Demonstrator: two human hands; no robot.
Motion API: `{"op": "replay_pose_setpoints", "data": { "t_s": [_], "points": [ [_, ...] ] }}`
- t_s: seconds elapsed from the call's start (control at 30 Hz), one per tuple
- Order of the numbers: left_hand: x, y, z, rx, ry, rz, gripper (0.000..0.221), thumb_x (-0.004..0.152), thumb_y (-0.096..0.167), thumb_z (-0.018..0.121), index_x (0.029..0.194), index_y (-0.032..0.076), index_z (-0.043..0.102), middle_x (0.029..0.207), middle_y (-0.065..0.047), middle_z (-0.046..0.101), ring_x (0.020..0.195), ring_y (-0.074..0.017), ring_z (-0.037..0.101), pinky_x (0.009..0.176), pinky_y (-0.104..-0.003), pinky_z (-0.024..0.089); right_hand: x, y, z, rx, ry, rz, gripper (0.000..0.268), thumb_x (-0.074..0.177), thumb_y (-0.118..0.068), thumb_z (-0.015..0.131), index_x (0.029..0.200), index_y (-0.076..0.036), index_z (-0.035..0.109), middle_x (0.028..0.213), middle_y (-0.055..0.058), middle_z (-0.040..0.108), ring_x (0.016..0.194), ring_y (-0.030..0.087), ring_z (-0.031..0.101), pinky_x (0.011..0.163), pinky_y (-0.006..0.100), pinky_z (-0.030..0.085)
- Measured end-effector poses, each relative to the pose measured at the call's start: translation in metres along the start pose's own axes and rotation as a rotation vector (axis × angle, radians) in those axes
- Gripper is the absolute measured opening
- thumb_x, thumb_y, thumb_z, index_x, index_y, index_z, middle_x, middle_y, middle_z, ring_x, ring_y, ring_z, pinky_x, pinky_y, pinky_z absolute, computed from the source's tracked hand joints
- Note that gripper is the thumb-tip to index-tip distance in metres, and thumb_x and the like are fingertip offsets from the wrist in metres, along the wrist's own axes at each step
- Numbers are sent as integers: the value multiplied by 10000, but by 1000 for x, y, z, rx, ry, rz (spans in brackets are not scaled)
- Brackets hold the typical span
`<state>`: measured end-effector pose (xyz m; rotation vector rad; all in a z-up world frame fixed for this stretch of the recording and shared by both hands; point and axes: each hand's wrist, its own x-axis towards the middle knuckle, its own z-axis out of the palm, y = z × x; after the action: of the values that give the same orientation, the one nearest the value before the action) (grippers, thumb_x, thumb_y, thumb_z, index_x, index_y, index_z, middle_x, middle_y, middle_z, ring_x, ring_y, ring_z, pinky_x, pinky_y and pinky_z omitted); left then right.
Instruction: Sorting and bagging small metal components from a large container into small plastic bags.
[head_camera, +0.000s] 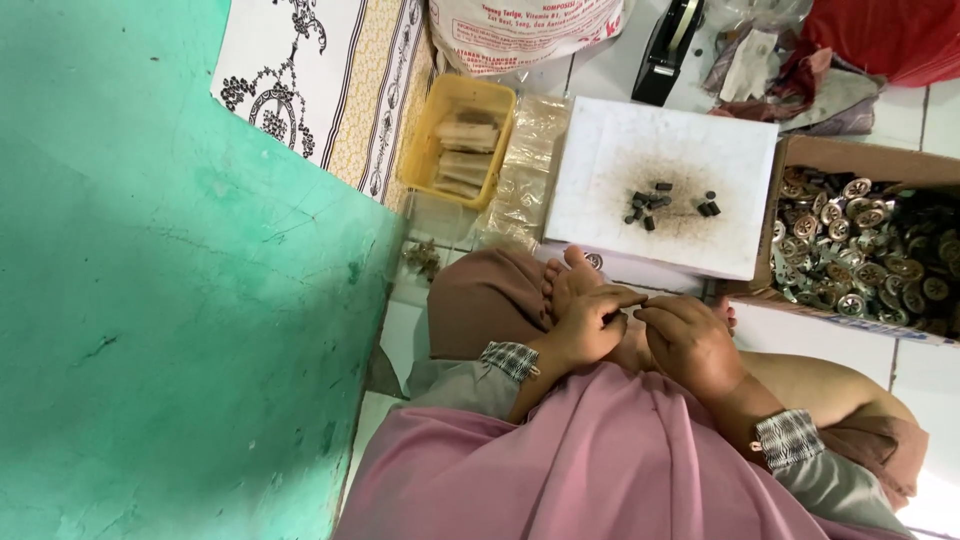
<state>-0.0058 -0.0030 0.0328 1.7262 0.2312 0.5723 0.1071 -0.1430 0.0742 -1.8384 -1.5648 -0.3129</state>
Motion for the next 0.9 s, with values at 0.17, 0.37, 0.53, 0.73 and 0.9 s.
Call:
{"op": "replay_pose_setpoints", "data": {
  "t_s": [0.17, 0.37, 0.53, 0.73, 0.9],
  "points": [
    [-4, -10, -6, -32, -12, 28, 391, 860, -59, 623, 1206, 76, 748, 1108, -135, 730, 1028, -321, 715, 883, -379, 592, -25, 75, 15, 100, 34, 278, 176, 844, 5, 734, 969, -109, 781, 927, 105, 751, 863, 302, 718, 813, 400, 583],
    [-7, -10, -7, -62, -11, 48, 393, 869, -50, 611, 1220, 62, 747, 1093, -157, 733, 1019, -331, 714, 870, -382, 588, -58, 231, 42, -113, -51, 760, 115, 993, -184, 750, 1104, -194, 779, 911, 63, 731, 877, 292, 696, 788, 438, 558],
    [-9, -20, -15, -57, 7, 76, 431, 830, -72, 606, 1215, 59, 750, 1101, -172, 725, 1058, -342, 704, 932, -403, 567, -47, 262, 68, -212, -220, 791, 210, 951, -230, 721, 1149, -202, 784, 1013, 51, 749, 949, 253, 727, 835, 387, 607],
    [-5, -14, -24, -83, -1, 31, 436, 828, -60, 600, 1214, 72, 755, 1124, -146, 732, 1080, -312, 703, 962, -385, 553, -38, 239, 85, -444, -73, 292, 255, 797, -87, 794, 1046, -141, 798, 908, 27, 716, 854, 237, 704, 778, 325, 601],
    [-4, -20, -27, 68, -35, 17, 352, 802, -26, 626, 1022, 185, 803, 1188, -62, 720, 1144, -240, 694, 998, -330, 542, -25, 217, 76, -353, -114, 382, 237, 832, -79, 801, 1066, -114, 793, 902, 51, 683, 843, 257, 694, 721, 326, 612]
  ]
}}
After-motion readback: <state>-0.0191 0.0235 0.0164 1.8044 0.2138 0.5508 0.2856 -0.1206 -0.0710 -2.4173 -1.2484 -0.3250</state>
